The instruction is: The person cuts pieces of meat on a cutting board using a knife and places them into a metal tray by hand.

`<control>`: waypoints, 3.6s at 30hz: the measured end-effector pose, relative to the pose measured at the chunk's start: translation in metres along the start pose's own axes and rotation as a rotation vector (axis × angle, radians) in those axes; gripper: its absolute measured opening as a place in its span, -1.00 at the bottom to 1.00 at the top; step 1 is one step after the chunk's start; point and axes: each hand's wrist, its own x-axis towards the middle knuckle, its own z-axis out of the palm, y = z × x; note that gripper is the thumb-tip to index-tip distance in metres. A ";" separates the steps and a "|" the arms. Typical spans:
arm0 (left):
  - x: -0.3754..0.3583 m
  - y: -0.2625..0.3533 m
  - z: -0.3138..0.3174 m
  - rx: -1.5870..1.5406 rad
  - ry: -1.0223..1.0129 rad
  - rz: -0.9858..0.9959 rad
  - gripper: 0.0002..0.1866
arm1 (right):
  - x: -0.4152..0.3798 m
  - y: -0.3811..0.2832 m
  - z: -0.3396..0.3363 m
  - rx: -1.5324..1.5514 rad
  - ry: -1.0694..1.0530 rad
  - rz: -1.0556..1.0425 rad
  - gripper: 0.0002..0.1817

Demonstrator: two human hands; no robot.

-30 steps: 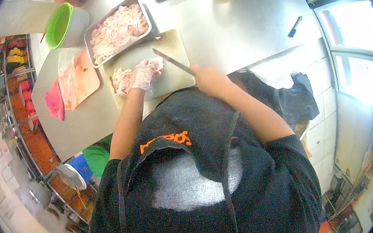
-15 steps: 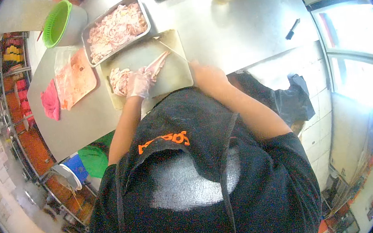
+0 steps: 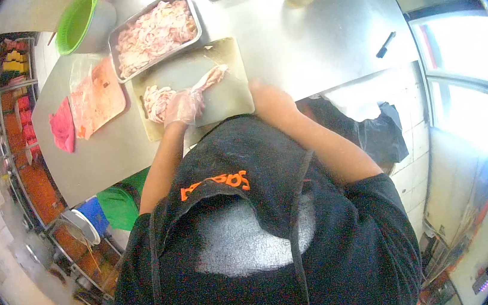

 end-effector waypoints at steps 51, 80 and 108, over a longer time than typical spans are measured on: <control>0.006 0.003 0.041 -1.116 -0.215 0.150 -0.77 | 0.041 -0.012 0.016 0.036 -0.118 -0.067 -0.78; 0.033 0.011 0.052 0.176 0.407 0.412 -0.76 | 0.019 -0.014 0.012 -0.066 -0.160 -0.013 -0.78; 0.014 0.056 -0.013 0.588 0.248 0.615 -0.57 | 0.011 0.022 -0.016 0.256 -0.102 0.087 -0.72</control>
